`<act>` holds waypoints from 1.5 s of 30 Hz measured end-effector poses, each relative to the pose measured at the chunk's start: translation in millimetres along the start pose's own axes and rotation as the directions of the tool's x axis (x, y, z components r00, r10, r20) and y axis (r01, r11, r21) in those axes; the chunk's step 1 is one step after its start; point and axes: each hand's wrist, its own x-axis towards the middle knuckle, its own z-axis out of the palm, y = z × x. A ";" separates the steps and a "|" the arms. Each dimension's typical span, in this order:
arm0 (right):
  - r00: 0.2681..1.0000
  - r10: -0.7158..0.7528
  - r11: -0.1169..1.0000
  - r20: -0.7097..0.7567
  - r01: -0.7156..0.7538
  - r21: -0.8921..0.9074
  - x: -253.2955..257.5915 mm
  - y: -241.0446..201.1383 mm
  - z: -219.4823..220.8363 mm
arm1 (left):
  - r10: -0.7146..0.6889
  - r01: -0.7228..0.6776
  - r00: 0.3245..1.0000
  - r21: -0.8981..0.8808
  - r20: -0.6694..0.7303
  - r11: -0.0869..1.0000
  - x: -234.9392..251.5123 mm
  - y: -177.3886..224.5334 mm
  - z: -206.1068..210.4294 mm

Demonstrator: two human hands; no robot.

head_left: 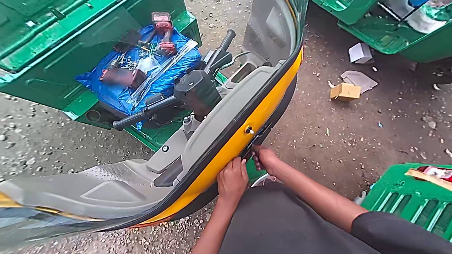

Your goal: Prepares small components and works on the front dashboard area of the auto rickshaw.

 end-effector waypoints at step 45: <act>0.900 -0.433 0.900 -0.053 0.435 0.038 -73.1 -69.7 36.3 | -0.216 0.345 0.877 -0.250 0.430 0.905 -92.4 -79.5 -63.2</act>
